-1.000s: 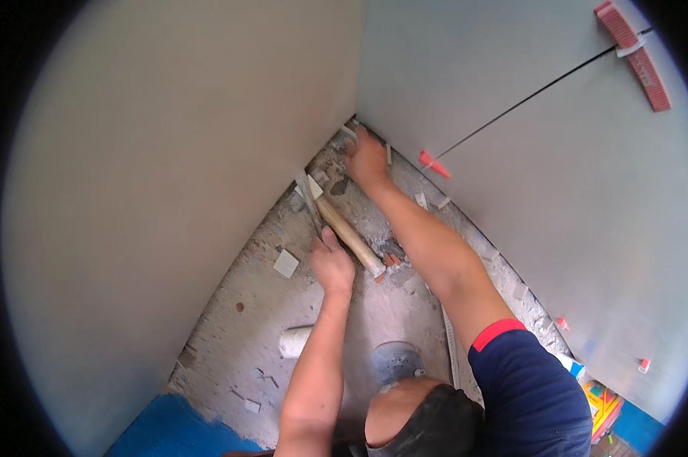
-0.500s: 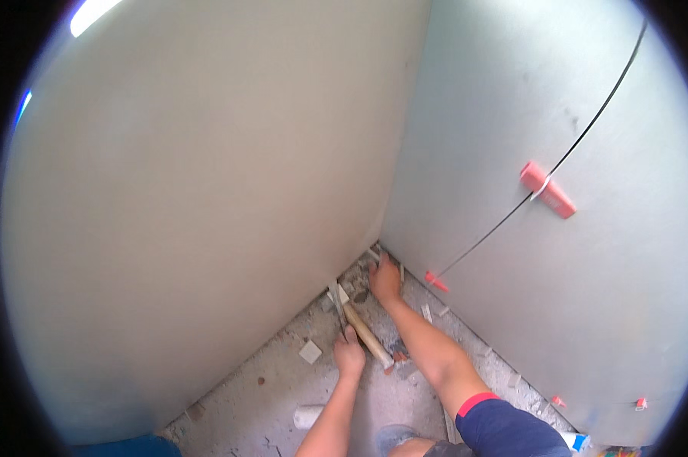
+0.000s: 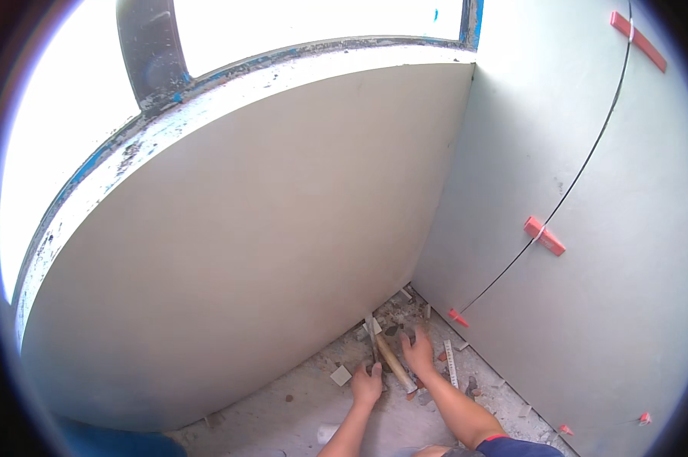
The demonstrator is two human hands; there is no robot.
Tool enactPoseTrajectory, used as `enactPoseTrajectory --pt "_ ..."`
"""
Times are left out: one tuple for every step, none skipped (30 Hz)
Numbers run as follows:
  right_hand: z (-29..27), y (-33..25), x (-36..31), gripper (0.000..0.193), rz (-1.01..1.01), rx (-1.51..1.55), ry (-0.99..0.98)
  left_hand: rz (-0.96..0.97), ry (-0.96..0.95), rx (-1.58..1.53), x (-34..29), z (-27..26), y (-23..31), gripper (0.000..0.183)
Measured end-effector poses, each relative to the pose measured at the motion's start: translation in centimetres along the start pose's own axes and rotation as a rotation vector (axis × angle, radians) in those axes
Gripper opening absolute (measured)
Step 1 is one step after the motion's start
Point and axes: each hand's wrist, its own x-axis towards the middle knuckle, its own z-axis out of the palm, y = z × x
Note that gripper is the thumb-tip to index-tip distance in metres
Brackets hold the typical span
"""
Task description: The person installs a large curved wall panel in a corner. They use a rubber mallet to tap the panel into place, measure the gap with a tape measure, and insert small tile spacers at the bottom to align the panel.
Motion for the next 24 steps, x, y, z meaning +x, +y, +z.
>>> enactPoseTrajectory --pt "-0.7 0.0 -0.8 0.030 0.010 0.016 -0.031 0.055 0.010 -0.019 -0.1 -0.2 -0.5 0.045" --pt "-2.0 0.3 -1.2 0.028 0.053 0.044 -0.031 0.084 0.027 -0.030 -0.4 0.1 -0.4 0.043" --pt "-4.3 -2.4 -0.8 0.029 0.023 0.023 -0.102 0.101 0.065 -0.028 -0.9 -0.6 -0.6 0.040" --pt "-5.8 -5.4 0.4 0.030 -0.111 0.043 -0.054 0.030 0.090 -0.027 -1.0 -1.0 -2.5 0.029" --pt "-7.7 -8.4 2.0 0.032 -0.240 0.049 0.006 0.049 0.077 -0.034 -1.5 -2.1 -2.3 0.025" --pt "-10.6 -12.8 3.7 0.035 -0.314 0.016 0.040 0.067 0.058 -0.041 -2.5 -3.5 -1.7 0.021" --pt "-12.8 -16.6 5.6 0.038 -0.374 -0.004 0.060 0.069 0.042 -0.033 -3.2 -4.4 -2.1 0.017" --pt "-15.4 -20.2 7.7 0.044 -0.462 0.002 0.117 0.074 0.058 -0.044 -3.8 -5.0 -1.8 0.016" --pt "-17.8 -23.7 10.1 0.048 -0.567 0.029 0.178 0.077 0.070 -0.057 -4.5 -5.3 -1.6 0.016" --pt "-20.6 -27.8 12.1 0.052 -0.662 0.004 0.260 0.082 0.076 -0.076 -5.0 -5.3 -1.3 0.015" --pt "-22.7 -31.5 14.1 0.054 -0.808 -0.014 0.359 0.071 0.060 -0.062 -5.4 -5.6 -1.2 0.016" --pt "-24.6 -34.9 16.2 0.053 -0.946 -0.030 0.420 0.061 0.036 -0.052 -5.8 -5.6 -1.0 0.017" --pt "-25.5 -37.5 18.3 0.051 -0.951 -0.114 0.454 0.040 0.031 -0.033 -6.3 -6.1 -1.3 0.017" --pt "-26.7 -39.8 20.3 0.049 -0.954 -0.212 0.487 0.050 0.037 -0.011 -6.7 -6.3 -1.2 0.017" --pt "-27.8 -42.1 22.0 0.046 -0.897 -0.427 0.427 0.050 0.045 0.013 -6.7 -6.5 -1.1 0.016" --pt "-29.0 -42.2 26.1 0.040 -0.869 -0.678 0.496 0.059 0.033 0.032 -6.8 -5.9 -0.7 0.016" --pt "-30.1 -43.6 27.5 0.032 -0.905 -0.888 0.457 0.076 0.045 0.020 -7.0 -5.8 -0.7 0.016" --pt "-30.9 -45.0 28.0 0.031 -0.845 -1.044 0.332 0.094 0.054 0.007 -7.0 -5.6 -0.5 0.017" --pt "-32.0 -46.2 28.6 0.029 -0.788 -1.194 0.197 0.113 0.055 -0.005 -7.2 -5.3 -0.4 0.017" --pt "-31.5 -47.9 27.7 0.031 -0.701 -1.201 0.140 0.095 0.056 0.011 -7.2 -5.7 -0.7 0.017" --pt "-31.5 -49.1 27.4 0.032 -0.611 -1.223 0.098 0.093 0.049 0.014 -7.2 -5.8 -0.6 0.016" --pt "-31.6 -49.1 27.3 0.032 -0.624 -1.195 0.126 0.091 0.043 0.016 -7.2 -5.9 -0.6 0.016" --pt "-32.0 -48.7 27.9 0.031 -0.635 -1.166 0.155 0.086 0.042 -0.019 -7.2 -5.9 -0.6 0.016" --pt "-32.1 -48.9 28.9 0.032 -0.671 -1.242 0.087 0.085 0.040 -0.056 -7.3 -6.0 -0.6 0.015"
